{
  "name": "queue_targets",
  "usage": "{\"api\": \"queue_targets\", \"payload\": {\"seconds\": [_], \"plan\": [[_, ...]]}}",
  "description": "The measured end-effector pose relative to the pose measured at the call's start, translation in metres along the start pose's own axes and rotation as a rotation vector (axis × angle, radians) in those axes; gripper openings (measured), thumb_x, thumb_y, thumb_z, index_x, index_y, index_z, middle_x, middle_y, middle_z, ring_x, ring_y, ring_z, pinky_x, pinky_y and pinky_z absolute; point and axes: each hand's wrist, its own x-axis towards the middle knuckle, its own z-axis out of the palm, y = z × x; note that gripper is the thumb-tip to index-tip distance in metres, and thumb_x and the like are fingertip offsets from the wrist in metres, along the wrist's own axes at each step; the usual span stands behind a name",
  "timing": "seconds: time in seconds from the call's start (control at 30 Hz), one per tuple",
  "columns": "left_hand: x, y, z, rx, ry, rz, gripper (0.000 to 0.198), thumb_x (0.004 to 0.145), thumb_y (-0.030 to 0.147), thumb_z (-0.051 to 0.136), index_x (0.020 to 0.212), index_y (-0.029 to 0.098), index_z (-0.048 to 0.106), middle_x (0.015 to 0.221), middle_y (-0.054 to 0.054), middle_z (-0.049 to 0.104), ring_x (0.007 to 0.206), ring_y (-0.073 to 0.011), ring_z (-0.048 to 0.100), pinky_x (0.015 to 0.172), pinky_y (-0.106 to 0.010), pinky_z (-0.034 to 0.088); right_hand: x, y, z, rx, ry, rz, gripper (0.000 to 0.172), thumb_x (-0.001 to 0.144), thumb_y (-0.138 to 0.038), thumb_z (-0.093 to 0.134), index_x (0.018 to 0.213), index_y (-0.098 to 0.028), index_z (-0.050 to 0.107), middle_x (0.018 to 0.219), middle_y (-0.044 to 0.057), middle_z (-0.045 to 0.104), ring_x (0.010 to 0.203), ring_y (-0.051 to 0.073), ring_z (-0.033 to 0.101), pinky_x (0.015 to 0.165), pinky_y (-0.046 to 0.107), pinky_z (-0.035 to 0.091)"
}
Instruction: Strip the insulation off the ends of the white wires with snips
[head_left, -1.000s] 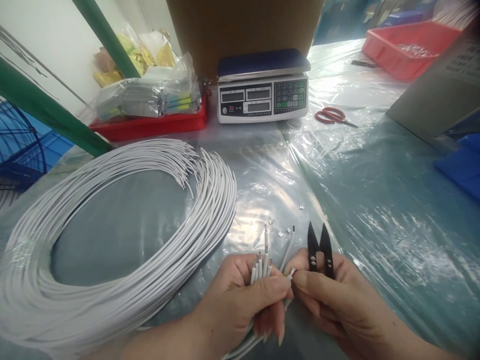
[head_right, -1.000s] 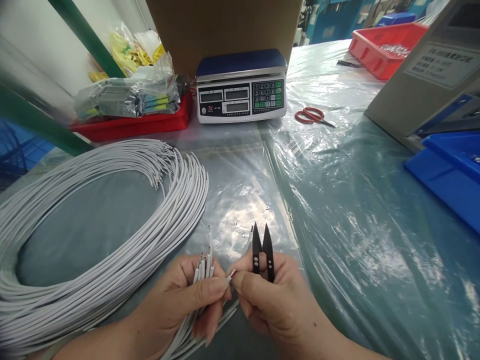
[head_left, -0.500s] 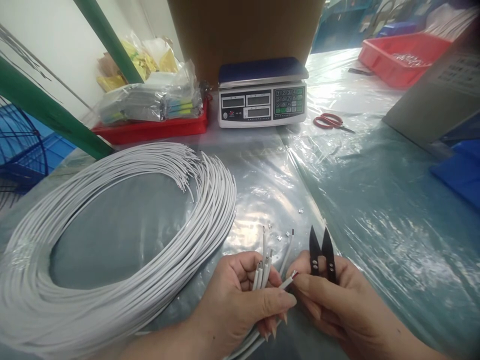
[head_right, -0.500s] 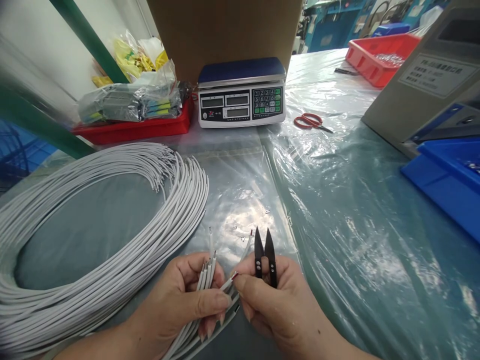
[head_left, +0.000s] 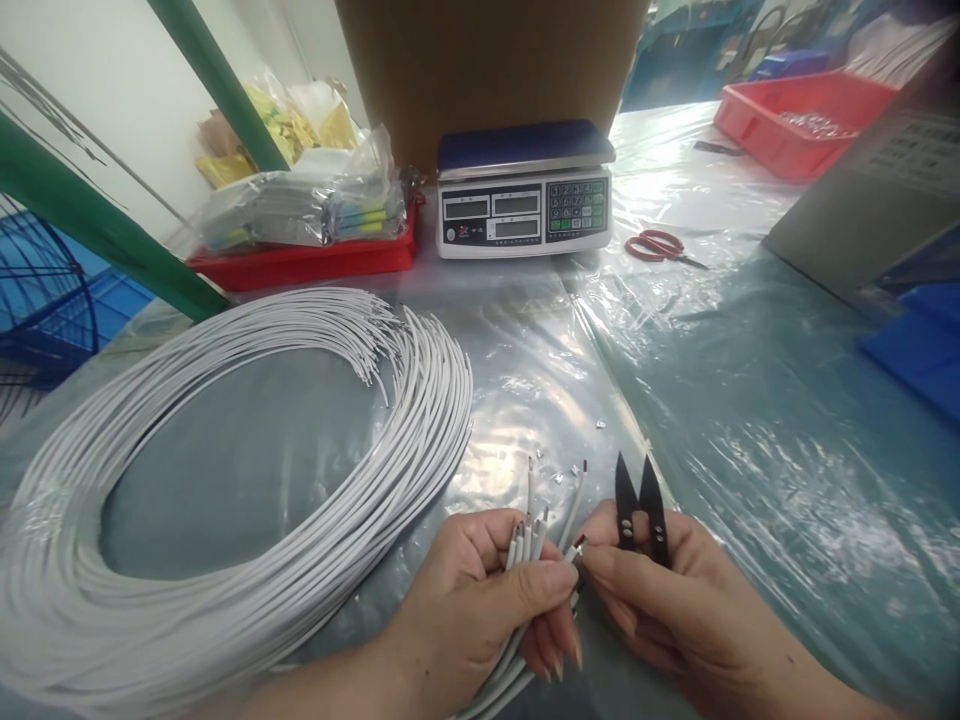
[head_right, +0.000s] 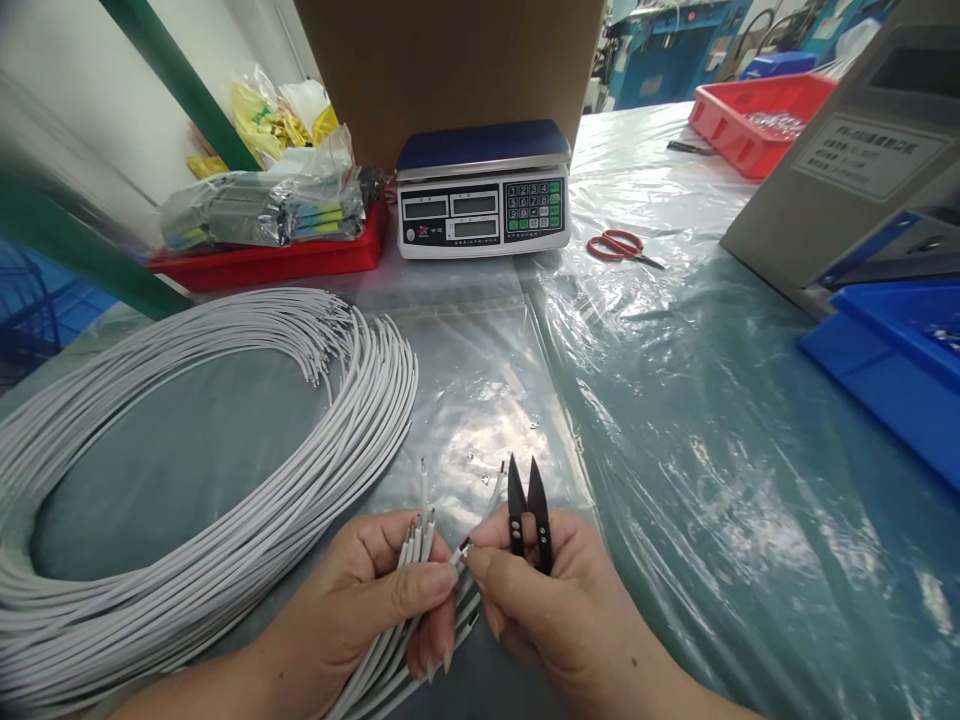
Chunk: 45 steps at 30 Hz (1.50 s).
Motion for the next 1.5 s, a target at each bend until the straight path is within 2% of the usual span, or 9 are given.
{"api": "queue_targets", "payload": {"seconds": [0.3, 0.47, 0.7, 0.87, 1.0, 1.1, 1.2, 1.33, 1.5], "plan": [[-0.003, 0.001, 0.0, 0.09, -0.061, 0.046, 0.029, 0.081, 0.037, 0.06, 0.064, 0.014, 0.054, 0.052, -0.003, 0.06, 0.047, -0.0093, 0.049, 0.051, -0.02, 0.041, 0.008, 0.008, -0.007, 0.016, -0.067, -0.026, 0.03, 0.071, -0.034, 0.076, 0.054, -0.017, 0.058, 0.036, -0.01, 0.038, 0.033, 0.002, 0.02, 0.033, 0.017, 0.014], [-0.003, 0.004, 0.0, 0.089, -0.074, 0.042, 0.027, 0.082, 0.037, 0.059, 0.067, 0.015, 0.055, 0.053, -0.004, 0.061, 0.049, -0.01, 0.05, 0.053, -0.021, 0.041, 0.01, 0.007, -0.006, 0.043, -0.014, -0.018, 0.028, 0.068, -0.034, 0.078, 0.057, -0.016, 0.06, 0.037, -0.01, 0.039, 0.033, 0.001, 0.021, 0.032, 0.016, 0.015], [-0.003, 0.003, 0.002, 0.058, 0.033, 0.031, 0.02, 0.07, 0.029, 0.071, 0.066, 0.014, 0.058, 0.051, -0.002, 0.063, 0.049, -0.0098, 0.051, 0.055, -0.021, 0.041, 0.01, -0.001, -0.006, 0.069, 0.082, -0.028, 0.046, 0.069, -0.039, 0.078, 0.042, -0.017, 0.047, 0.036, -0.011, 0.032, 0.034, 0.002, 0.014, 0.031, 0.018, 0.012], [-0.001, 0.001, 0.002, 0.061, 0.103, 0.032, 0.02, 0.065, 0.026, 0.075, 0.065, 0.014, 0.06, 0.053, -0.002, 0.064, 0.051, -0.0105, 0.053, 0.057, -0.022, 0.042, 0.006, 0.0, -0.005, 0.014, 0.019, -0.047, 0.041, 0.076, -0.044, 0.071, 0.051, -0.014, 0.06, 0.039, -0.009, 0.036, 0.034, 0.001, 0.014, 0.032, 0.016, 0.013], [-0.001, 0.003, 0.002, 0.094, 0.078, 0.043, 0.019, 0.067, 0.028, 0.074, 0.066, 0.011, 0.066, 0.063, -0.006, 0.065, 0.06, -0.0141, 0.056, 0.062, -0.026, 0.044, 0.002, 0.001, -0.005, -0.034, -0.042, -0.069, 0.029, 0.073, -0.039, 0.075, 0.058, -0.016, 0.065, 0.051, -0.003, 0.055, 0.044, 0.005, 0.045, 0.045, 0.016, 0.035], [-0.002, 0.005, 0.002, 0.128, 0.113, 0.09, 0.02, 0.069, 0.03, 0.072, 0.072, 0.011, 0.069, 0.069, -0.004, 0.062, 0.064, -0.0137, 0.053, 0.063, -0.025, 0.041, 0.004, -0.002, -0.008, -0.319, 0.08, -0.132, 0.025, 0.074, -0.034, 0.071, 0.057, -0.017, 0.062, 0.048, -0.005, 0.049, 0.048, 0.008, 0.042, 0.047, 0.019, 0.034], [-0.004, 0.007, 0.002, 0.182, 0.15, 0.155, 0.017, 0.068, 0.028, 0.072, 0.065, 0.013, 0.065, 0.066, 0.001, 0.052, 0.061, -0.0099, 0.046, 0.059, -0.021, 0.036, 0.007, -0.003, -0.013, -0.641, 0.171, -0.206, 0.017, 0.076, -0.03, 0.065, 0.064, -0.018, 0.065, 0.052, -0.006, 0.047, 0.049, 0.01, 0.04, 0.047, 0.022, 0.033], [-0.003, 0.005, 0.001, 0.169, 0.095, 0.09, 0.018, 0.069, 0.028, 0.071, 0.063, 0.013, 0.062, 0.051, 0.004, 0.047, 0.049, -0.0075, 0.039, 0.05, -0.02, 0.031, 0.002, 0.001, -0.015, -0.761, 0.285, -0.419, 0.017, 0.074, -0.031, 0.065, 0.086, -0.022, 0.073, 0.052, -0.007, 0.045, 0.048, 0.013, 0.044, 0.048, 0.026, 0.037], [-0.001, 0.001, 0.0, 0.233, 0.002, 0.063, 0.016, 0.073, 0.025, 0.068, 0.062, 0.013, 0.065, 0.052, 0.001, 0.056, 0.05, -0.009, 0.047, 0.051, -0.021, 0.036, -0.006, 0.003, -0.013, -0.733, 0.156, -0.663, 0.022, 0.075, -0.023, 0.068, 0.093, -0.034, 0.076, 0.053, -0.006, 0.062, 0.047, 0.013, 0.056, 0.049, 0.022, 0.047]]}}
